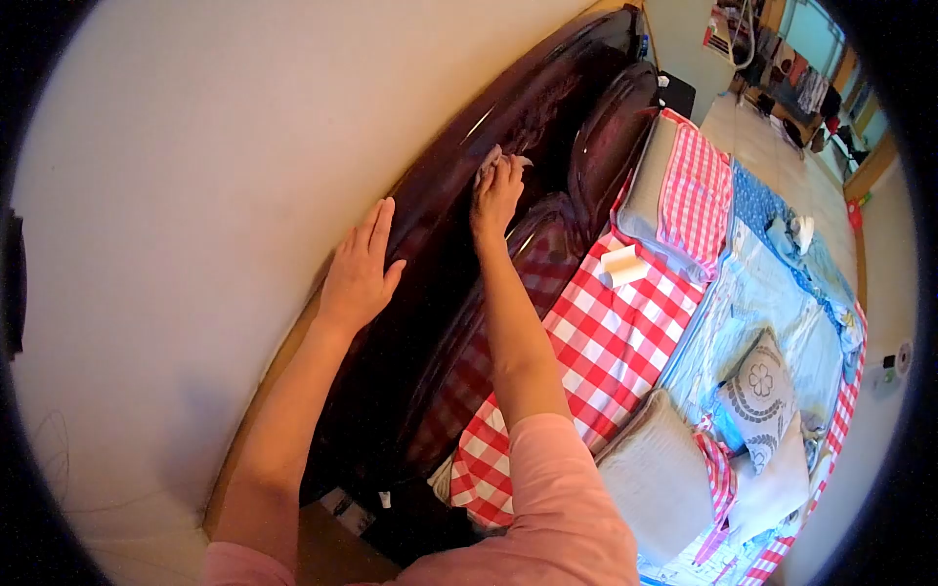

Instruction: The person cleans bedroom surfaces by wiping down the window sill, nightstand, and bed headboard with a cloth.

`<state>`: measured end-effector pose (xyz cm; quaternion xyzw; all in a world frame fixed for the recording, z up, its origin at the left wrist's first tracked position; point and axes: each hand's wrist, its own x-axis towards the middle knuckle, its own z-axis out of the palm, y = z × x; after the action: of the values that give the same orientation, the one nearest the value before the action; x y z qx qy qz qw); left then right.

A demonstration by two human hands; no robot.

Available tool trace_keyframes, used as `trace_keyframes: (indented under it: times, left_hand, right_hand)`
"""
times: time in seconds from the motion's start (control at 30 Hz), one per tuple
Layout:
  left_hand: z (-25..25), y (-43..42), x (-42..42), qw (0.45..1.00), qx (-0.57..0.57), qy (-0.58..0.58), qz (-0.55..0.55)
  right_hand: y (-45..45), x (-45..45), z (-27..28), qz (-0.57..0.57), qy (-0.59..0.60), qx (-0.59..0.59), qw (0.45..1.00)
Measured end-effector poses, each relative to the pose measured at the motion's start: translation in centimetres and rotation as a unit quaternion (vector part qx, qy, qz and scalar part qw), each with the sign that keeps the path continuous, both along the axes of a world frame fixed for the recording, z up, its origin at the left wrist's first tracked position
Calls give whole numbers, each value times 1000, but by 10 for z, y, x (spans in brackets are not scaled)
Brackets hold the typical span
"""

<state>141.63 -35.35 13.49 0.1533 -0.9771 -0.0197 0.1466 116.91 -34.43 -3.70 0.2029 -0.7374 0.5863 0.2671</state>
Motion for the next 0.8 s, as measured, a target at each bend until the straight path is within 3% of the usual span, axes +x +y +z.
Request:
trace_keyframes:
  times: [0.17,0.3,0.37,0.4,0.43,0.53,0.6,0.63,0.67,0.8]
  left_hand:
    - [-1,2,-2,1000,3,-3,5]
    - [2,1,-2,1000,9,3,6]
    - [1,0,0,1000,13,0,10]
    - [1,0,0,1000,0,8,3]
    - [0,0,-1,1000,-13,16,-6]
    - [0,1,-1,1000,3,16,1]
    - [1,0,-1,1000,6,13,2]
    - [0,0,-1,1000,8,11,3]
    - [-1,-1,-1,1000,7,6,7]
    - [-1,-1,-1,1000,6,12,2]
  right_hand:
    - [11,1,22,58,-196,19,979]
    - [13,-26,26,11,-172,-93,981]
    - [3,-45,24,23,-96,-115,988]
    - [-4,-63,11,98,-68,-49,992]
    - [-22,-59,2,27,-45,-68,996]
    - [-17,-34,1,13,-106,-66,992]
    - [-27,-32,-40,-26,-157,-118,980]
    - [-26,-30,-55,4,-289,-141,947]
    - [-46,-60,-108,19,-234,-221,947]
    - [-59,-80,-75,63,-306,-285,906]
